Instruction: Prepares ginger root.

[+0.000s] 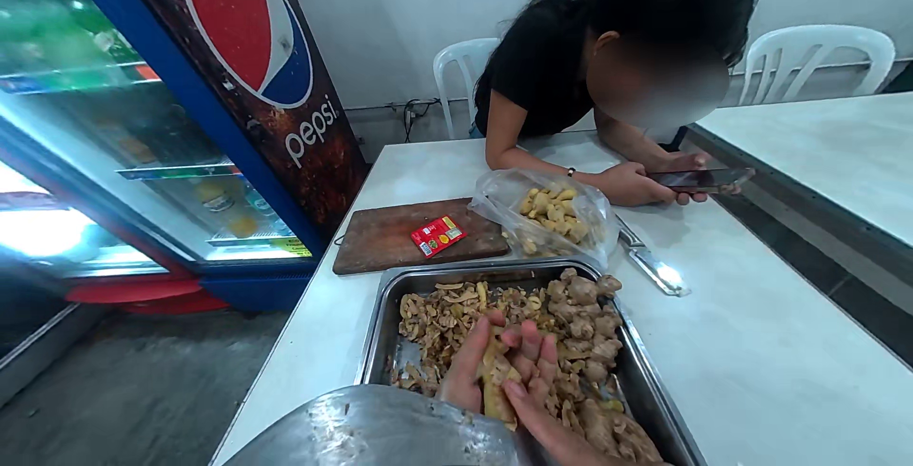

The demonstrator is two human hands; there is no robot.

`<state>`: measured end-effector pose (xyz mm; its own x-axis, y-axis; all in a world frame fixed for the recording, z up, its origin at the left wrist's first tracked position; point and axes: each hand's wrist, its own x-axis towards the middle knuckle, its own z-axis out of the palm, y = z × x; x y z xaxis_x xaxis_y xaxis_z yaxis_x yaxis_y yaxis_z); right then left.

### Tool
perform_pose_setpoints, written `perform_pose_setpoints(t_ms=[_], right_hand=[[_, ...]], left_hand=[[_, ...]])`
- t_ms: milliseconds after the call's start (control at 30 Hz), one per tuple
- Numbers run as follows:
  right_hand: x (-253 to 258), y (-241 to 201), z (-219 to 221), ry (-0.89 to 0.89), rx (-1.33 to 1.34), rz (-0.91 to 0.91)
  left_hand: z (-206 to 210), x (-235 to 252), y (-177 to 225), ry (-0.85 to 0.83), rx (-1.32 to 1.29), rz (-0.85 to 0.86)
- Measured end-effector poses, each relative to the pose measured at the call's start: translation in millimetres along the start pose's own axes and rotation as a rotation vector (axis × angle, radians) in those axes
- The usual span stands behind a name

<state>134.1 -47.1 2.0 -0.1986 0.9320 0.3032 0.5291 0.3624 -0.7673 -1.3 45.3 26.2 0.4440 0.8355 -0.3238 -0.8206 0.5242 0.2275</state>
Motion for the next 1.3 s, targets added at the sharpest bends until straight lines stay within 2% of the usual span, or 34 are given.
perform_pose_setpoints(t_ms=[200,400,567,700,833,967,1133,1300], right_hand=[[10,0,-7,-0.139,0.042,0.041],[14,14,18,0.006,0.082,-0.036],[11,1,18,-0.010,0.194,0.006],[11,-1,22,0.040,0.277,0.030],[6,-4,14,0.058,0.264,0.058],[5,-5,5,0.013,0.260,0.094],[4,-5,6,0.009,0.198,0.082],[7,-2,5,-0.010,0.193,0.068]], left_hand=[[0,2,0,0.006,0.014,-0.075],[-5,5,-3,-0.022,0.047,-0.043],[-9,8,-7,-0.050,0.011,0.089],[-13,8,-9,-0.107,0.021,0.144],[-8,5,-1,-0.145,0.063,-0.045],[-12,7,0,-0.293,0.015,-0.166],[-11,6,-1,-0.314,0.000,-0.147],[-13,4,6,-0.270,0.002,-0.200]])
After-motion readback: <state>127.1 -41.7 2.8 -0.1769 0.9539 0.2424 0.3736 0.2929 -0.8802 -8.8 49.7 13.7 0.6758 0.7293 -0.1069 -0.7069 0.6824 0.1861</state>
